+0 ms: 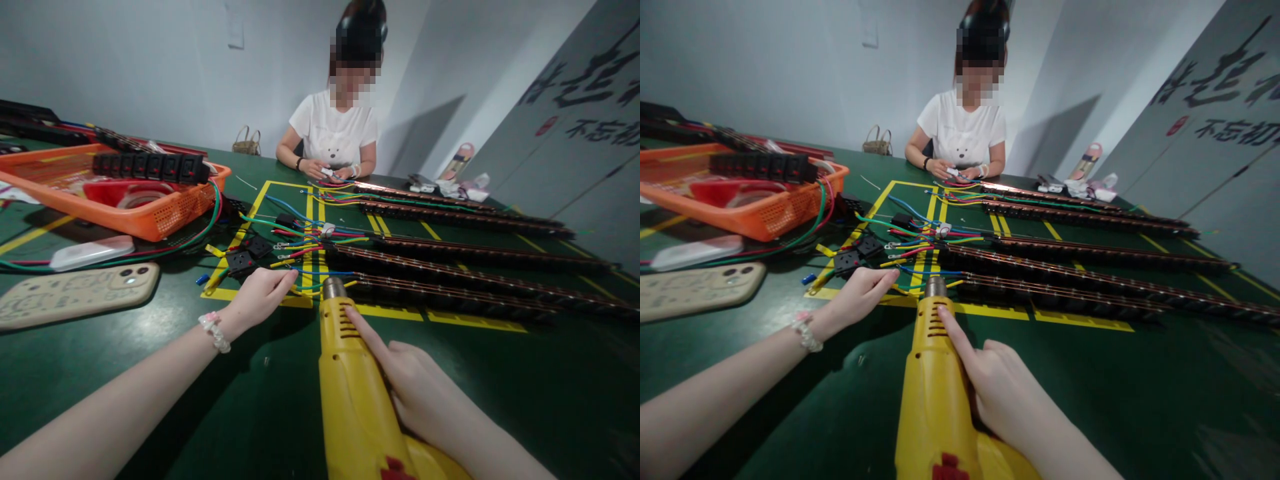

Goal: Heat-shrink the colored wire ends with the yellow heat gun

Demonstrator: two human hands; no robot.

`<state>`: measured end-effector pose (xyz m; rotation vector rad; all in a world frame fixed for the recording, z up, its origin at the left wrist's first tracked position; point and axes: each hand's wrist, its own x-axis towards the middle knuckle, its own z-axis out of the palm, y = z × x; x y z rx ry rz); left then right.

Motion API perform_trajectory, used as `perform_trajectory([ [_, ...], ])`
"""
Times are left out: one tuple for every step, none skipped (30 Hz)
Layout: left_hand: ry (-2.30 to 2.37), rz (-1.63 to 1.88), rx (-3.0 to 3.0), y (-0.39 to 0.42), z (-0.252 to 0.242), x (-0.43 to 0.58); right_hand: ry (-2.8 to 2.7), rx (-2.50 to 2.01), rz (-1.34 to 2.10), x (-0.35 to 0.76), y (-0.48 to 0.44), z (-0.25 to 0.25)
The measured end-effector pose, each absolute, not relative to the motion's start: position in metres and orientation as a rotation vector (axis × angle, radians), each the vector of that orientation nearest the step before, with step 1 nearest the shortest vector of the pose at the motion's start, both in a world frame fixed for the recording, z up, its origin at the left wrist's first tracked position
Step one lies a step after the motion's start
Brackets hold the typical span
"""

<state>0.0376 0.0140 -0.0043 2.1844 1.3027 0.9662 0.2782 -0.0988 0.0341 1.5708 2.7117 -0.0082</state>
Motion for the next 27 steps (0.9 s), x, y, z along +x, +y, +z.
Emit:
perform_trajectory([
  [1.309,0.962,2.182,0.014,-0.004,0.038,2.71,1.551,-0.01,0.275,-0.099,0.034],
  [1.316,0.958,2.177,0.014,-0.004,0.038,2.707,1.533,-0.015,0.271,-0.099,0.035],
  [1.322,0.956,2.171,0.014,-0.004,0.038,2.704,1.513,-0.019,0.268,-0.098,0.035],
  [1.325,0.954,2.166,0.014,-0.003,0.038,2.706,1.494,-0.021,0.265,-0.098,0.035],
  [1.327,0.955,2.16,0.014,-0.003,0.038,2.71,1.477,-0.017,0.262,-0.098,0.035],
  [1.327,0.957,2.154,0.014,-0.003,0.038,2.714,1.462,-0.008,0.259,-0.098,0.035],
  [1.327,0.959,2.148,0.014,-0.002,0.038,2.717,1.445,0.004,0.256,-0.097,0.035],
  [1.325,0.956,2.146,0.014,-0.001,0.038,2.719,1.428,0.02,0.253,-0.097,0.035],
  [1.319,0.949,2.148,0.013,-0.001,0.038,2.722,1.405,0.037,0.25,-0.097,0.035],
  [1.312,0.937,2.155,0.013,0.0,0.038,2.728,1.379,0.053,0.247,-0.097,0.034],
  [1.305,0.925,2.166,0.013,0.0,0.038,2.74,1.348,0.065,0.245,-0.096,0.033],
  [1.301,0.912,2.178,0.012,0.0,0.038,2.757,1.319,0.073,0.243,-0.096,0.032],
  [1.301,0.902,2.187,0.012,0.001,0.038,2.775,1.294,0.08,0.242,-0.096,0.031],
  [1.303,0.897,2.192,0.012,0.001,0.038,2.792,1.278,0.084,0.241,-0.096,0.03],
  [1.307,0.896,2.192,0.012,0.001,0.038,2.804,1.27,0.085,0.24,-0.096,0.029],
  [1.309,0.896,2.19,0.012,0.001,0.038,2.81,1.271,0.088,0.24,-0.096,0.028],
  [1.307,0.897,2.187,0.012,0.001,0.038,2.814,1.277,0.089,0.241,-0.095,0.028],
  [1.304,0.896,2.184,0.012,0.001,0.038,2.819,1.281,0.082,0.242,-0.095,0.028],
  [1.302,0.895,2.181,0.012,0.0,0.038,2.823,1.285,0.072,0.242,-0.095,0.028],
  [1.299,0.893,2.178,0.012,0.0,0.038,2.827,1.29,0.064,0.243,-0.095,0.028],
  [1.296,0.892,2.176,0.013,0.0,0.037,2.829,1.291,0.056,0.243,-0.095,0.029],
  [1.291,0.892,2.175,0.013,0.0,0.037,2.824,1.294,0.048,0.244,-0.095,0.029],
  [1.285,0.892,2.175,0.013,0.0,0.037,2.815,1.301,0.043,0.243,-0.095,0.03],
  [1.277,0.892,2.175,0.013,0.0,0.037,2.802,1.308,0.041,0.243,-0.096,0.031],
  [1.271,0.891,2.175,0.012,0.0,0.036,2.789,1.314,0.039,0.243,-0.096,0.032],
  [1.267,0.889,2.173,0.012,0.0,0.036,2.778,1.318,0.034,0.242,-0.097,0.033],
  [1.265,0.888,2.169,0.012,0.0,0.036,2.768,1.323,0.031,0.242,-0.097,0.034],
])
